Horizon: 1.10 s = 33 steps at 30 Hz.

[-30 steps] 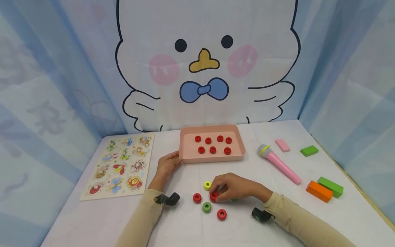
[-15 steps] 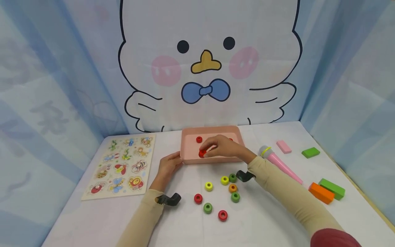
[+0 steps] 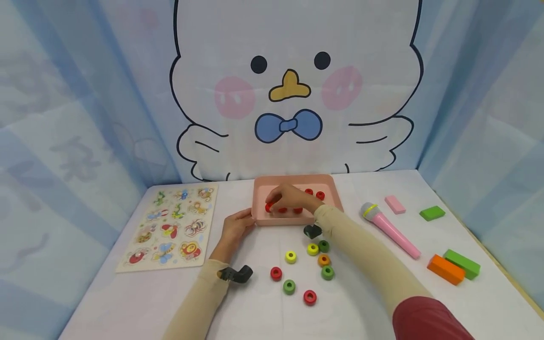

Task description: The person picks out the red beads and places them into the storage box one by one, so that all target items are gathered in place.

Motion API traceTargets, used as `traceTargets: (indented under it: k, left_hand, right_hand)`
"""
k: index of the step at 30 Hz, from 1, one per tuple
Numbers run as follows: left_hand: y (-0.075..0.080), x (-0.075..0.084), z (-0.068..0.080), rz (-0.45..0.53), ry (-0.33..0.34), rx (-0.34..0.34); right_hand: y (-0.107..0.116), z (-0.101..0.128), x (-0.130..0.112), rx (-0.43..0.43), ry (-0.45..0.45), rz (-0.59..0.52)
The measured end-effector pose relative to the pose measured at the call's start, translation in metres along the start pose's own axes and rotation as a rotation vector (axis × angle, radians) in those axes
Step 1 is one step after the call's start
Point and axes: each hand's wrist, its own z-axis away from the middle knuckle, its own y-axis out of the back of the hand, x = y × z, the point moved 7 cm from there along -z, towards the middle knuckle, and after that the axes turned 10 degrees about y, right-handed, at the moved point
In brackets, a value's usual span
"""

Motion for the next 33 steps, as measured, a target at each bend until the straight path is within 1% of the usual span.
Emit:
traceTargets:
  k: [2,4,7,9,11,16,23,28,31,33]
  left_hand:
    - [-0.002,0.001,0.000,0.005,-0.020,-0.007]
    - [-0.002,0.001,0.000,0.009,-0.032,-0.007]
    - [-0.003,0.002,0.000,0.011,-0.046,-0.005]
    - [-0.003,0.002,0.001,0.009,-0.044,-0.001]
    - [-0.002,0.002,0.001,0.008,-0.034,0.001]
    - [-0.001,0.000,0.002,0.001,-0.002,0.010]
    - [-0.001,-0.002,0.002,0.008,-0.009,0.008]
    - [0.000,-0.003,0.001,0.008,0.004,0.012]
    - [0.000,-0.002,0.001,-0.005,0.014,0.014]
    - [0.000,0.000,0.000,-0.013,0.015,0.015]
  right_hand:
    - [-0.003,-0.002,0.005,-0.011,-0.030,-0.001]
    - [-0.004,-0.005,0.008,-0.019,-0.040,0.001]
    - [-0.007,-0.008,0.010,-0.034,-0.026,0.008]
    - [-0.007,-0.010,0.008,-0.043,-0.005,0.022]
    - [-0.009,-0.010,0.007,-0.054,-0.004,0.026]
    - [-0.012,-0.009,0.006,-0.075,-0.050,0.021]
    - [-0.014,-0.008,0.006,-0.088,-0.041,0.034]
    - [-0.009,-0.005,0.002,-0.069,-0.031,0.068]
    - [-0.004,0.003,-0.005,-0.035,-0.008,0.075]
    - [-0.002,0.013,-0.014,-0.014,0.030,0.078]
